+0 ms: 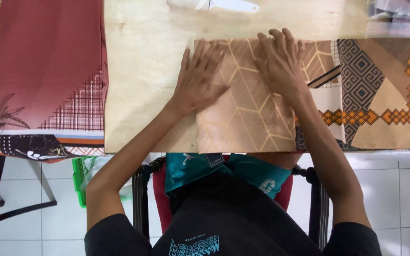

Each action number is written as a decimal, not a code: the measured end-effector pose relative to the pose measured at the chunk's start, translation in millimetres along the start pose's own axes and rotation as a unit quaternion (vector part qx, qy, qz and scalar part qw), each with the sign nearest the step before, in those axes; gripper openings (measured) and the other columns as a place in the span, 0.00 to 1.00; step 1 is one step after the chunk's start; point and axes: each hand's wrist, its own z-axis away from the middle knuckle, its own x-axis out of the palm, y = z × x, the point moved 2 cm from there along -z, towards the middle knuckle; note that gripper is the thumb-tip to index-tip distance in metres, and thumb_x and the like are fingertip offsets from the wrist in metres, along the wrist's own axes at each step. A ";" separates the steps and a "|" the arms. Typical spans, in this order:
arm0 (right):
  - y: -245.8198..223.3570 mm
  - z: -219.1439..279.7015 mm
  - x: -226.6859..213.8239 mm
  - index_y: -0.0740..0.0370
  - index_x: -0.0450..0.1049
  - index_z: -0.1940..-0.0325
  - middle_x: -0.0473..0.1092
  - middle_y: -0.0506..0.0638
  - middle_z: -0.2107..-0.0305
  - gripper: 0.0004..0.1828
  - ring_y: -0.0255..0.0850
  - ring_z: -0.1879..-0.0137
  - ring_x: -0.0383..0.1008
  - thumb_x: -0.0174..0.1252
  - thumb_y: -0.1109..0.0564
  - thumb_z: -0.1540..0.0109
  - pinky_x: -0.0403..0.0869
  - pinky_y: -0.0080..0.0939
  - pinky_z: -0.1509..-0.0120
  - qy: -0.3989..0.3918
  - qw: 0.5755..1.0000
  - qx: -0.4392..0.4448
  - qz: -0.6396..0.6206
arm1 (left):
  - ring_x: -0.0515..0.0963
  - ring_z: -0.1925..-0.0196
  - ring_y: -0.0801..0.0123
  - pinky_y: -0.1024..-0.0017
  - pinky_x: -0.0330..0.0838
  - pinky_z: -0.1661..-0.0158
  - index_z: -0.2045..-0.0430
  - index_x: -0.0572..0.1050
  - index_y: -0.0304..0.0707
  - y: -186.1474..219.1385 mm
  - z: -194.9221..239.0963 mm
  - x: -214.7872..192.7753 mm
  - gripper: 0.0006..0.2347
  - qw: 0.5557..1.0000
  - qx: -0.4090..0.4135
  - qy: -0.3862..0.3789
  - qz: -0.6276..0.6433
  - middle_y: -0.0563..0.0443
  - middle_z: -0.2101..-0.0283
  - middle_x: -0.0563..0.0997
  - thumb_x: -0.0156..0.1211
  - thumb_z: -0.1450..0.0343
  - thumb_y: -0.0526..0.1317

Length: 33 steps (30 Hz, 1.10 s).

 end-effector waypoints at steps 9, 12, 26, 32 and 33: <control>-23.9 -106.2 29.8 0.59 0.65 0.36 0.60 0.57 0.45 0.24 0.53 0.41 0.58 0.60 0.51 0.33 0.60 0.58 0.42 0.142 0.971 -0.185 0.045 | 0.38 0.18 0.52 0.42 0.26 0.25 0.25 0.44 0.48 33.4 12.1 -7.8 0.39 0.996 0.040 -0.033 0.075 0.45 0.21 0.42 0.40 0.27 0.70; -28.1 -121.5 33.8 0.57 0.68 0.43 0.60 0.54 0.54 0.19 0.50 0.52 0.59 0.64 0.54 0.36 0.62 0.52 0.52 0.184 0.958 -0.199 0.091 | 0.35 0.18 0.54 0.43 0.26 0.26 0.25 0.41 0.47 36.4 21.0 2.1 0.42 0.995 0.047 -0.072 0.056 0.46 0.21 0.37 0.38 0.28 0.72; -110.5 5.6 -7.0 0.61 0.56 0.46 0.64 0.54 0.66 0.09 0.40 0.70 0.64 0.38 0.53 0.25 0.69 0.39 0.70 0.118 0.947 0.047 -0.295 | 0.44 0.17 0.58 0.53 0.41 0.21 0.24 0.44 0.42 -24.9 8.7 5.2 0.27 0.995 0.034 0.098 0.014 0.49 0.20 0.45 0.40 0.16 0.51; -116.6 56.5 32.6 0.68 0.63 0.45 0.72 0.70 0.61 0.15 0.71 0.63 0.77 0.44 0.53 0.27 0.74 0.65 0.67 0.080 0.980 0.122 -0.134 | 0.46 0.20 0.53 0.45 0.34 0.27 0.25 0.51 0.40 -25.1 0.9 -1.8 0.28 0.995 -0.048 -0.016 0.084 0.45 0.22 0.51 0.40 0.20 0.52; -119.1 56.5 28.0 0.66 0.65 0.45 0.70 0.66 0.61 0.13 0.71 0.65 0.76 0.45 0.55 0.29 0.73 0.65 0.69 0.076 0.985 0.124 -0.094 | 0.45 0.20 0.55 0.46 0.30 0.27 0.25 0.51 0.41 -27.6 0.5 3.0 0.29 0.996 -0.053 -0.014 0.070 0.47 0.21 0.50 0.38 0.21 0.56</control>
